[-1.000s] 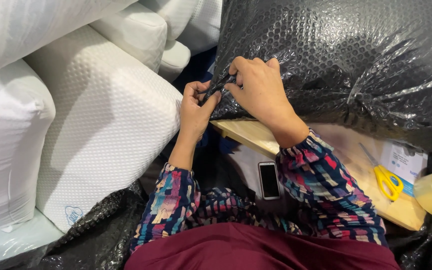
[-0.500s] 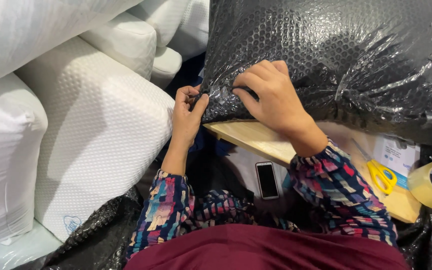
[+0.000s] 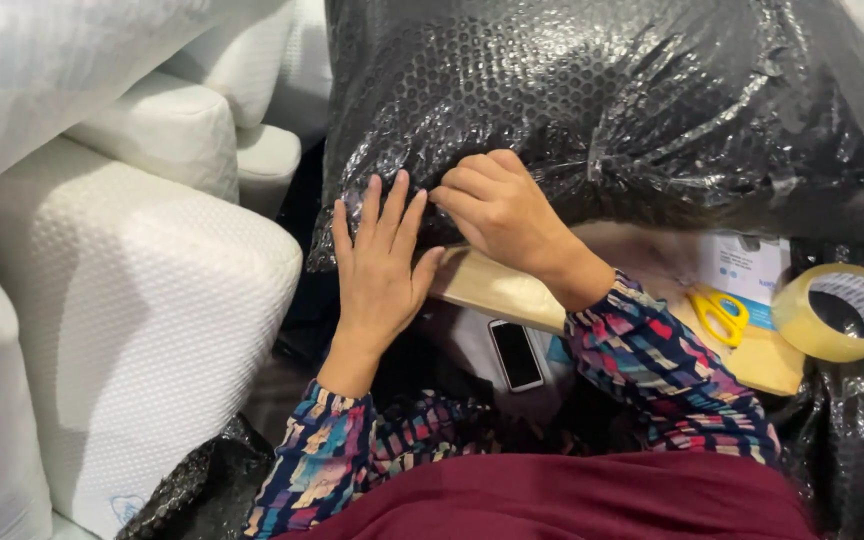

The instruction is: Wrapping a foam cushion in black bubble wrap and securing it with clear adhesive tape.

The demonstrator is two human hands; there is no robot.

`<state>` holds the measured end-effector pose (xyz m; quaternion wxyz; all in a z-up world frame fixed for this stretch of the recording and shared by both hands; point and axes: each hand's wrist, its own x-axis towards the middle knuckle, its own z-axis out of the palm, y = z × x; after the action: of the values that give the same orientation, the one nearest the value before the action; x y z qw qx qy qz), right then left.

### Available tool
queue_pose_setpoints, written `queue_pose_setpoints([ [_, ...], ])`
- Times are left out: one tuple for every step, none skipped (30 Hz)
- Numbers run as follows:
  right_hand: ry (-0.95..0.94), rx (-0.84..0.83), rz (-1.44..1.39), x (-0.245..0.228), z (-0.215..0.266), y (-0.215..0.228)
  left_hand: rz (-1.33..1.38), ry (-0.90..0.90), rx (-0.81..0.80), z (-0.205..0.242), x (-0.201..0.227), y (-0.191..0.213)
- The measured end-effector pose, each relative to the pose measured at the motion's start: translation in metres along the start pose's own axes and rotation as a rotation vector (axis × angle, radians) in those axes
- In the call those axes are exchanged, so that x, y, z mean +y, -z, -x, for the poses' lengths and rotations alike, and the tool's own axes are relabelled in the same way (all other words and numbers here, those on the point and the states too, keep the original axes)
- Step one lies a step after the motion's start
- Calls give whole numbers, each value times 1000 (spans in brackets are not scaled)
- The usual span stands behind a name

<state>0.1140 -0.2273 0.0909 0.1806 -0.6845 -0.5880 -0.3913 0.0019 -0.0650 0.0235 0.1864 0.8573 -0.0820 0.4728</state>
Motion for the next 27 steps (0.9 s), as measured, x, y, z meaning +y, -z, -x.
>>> queue_pose_setpoints([
  [10, 42, -12, 1, 1, 3, -85, -23, -76, 1, -3, -5],
  [20, 83, -23, 2, 2, 5, -170, -48, -151, 2, -6, -10],
  [11, 89, -13, 10, 7, 15, -166, -62, -154, 4, -7, -12],
  [-12, 126, 32, 18, 11, 24, -185, -58, -145, 5, -9, -14],
  [-34, 158, 73, 26, 16, 33, -204, -48, -138, 8, -10, -16],
  [-41, 160, 79, 36, 21, 45, -200, -55, -142, 5, -10, -14],
  [-101, 192, 105, 46, 26, 57, -254, -58, -176, 4, -9, -10],
  [-160, 224, 130, 55, 31, 68, -308, -62, -210, 2, -8, -7],
  [-163, 229, 132, 61, 40, 75, -310, -67, -211, 0, -11, -7],
  [-243, 228, 137, 67, 50, 82, -313, -77, -210, -3, -14, -8],
  [-327, 225, 142, 72, 62, 89, -313, -89, -213, -4, -16, -9],
  [-335, 227, 143, 71, 66, 90, -311, -94, -218, -8, -21, -9],
  [-349, 228, 168, 71, 69, 90, -290, -103, -231, -12, -26, -9],
  [-364, 229, 192, 71, 72, 91, -269, -111, -245, -16, -30, -10],
  [-374, 230, 192, 71, 74, 92, -267, -117, -253, -17, -40, -14],
  [-347, 251, 233, 70, 76, 92, -248, -136, -214, -19, -49, -19],
  [-319, 270, 275, 70, 78, 92, -227, -154, -174, -20, -59, -23],
  [-329, 269, 276, 68, 79, 93, -223, -158, -182, -19, -62, -25],
  [-333, 256, 310, 68, 82, 95, -211, -139, -170, -20, -64, -27],
  [-337, 244, 343, 67, 84, 97, -199, -120, -158, -21, -66, -29],
  [-339, 245, 345, 66, 81, 96, -198, -124, -159, -20, -60, -31],
  [-330, 231, 352, 63, 77, 94, -215, -105, -87, -20, -55, -32],
  [-323, 218, 362, 61, 74, 93, -228, -91, -15, -20, -51, -35],
  [-329, 221, 368, 59, 73, 90, -226, -98, -17, -22, -44, -40],
  [-328, 198, 340, 56, 72, 88, -194, -134, 14, -22, -36, -44],
  [-328, 175, 312, 53, 71, 84, -162, -170, 46, -21, -29, -47],
  [-328, 170, 305, 52, 71, 81, -164, -163, 42, -27, -19, -50],
])
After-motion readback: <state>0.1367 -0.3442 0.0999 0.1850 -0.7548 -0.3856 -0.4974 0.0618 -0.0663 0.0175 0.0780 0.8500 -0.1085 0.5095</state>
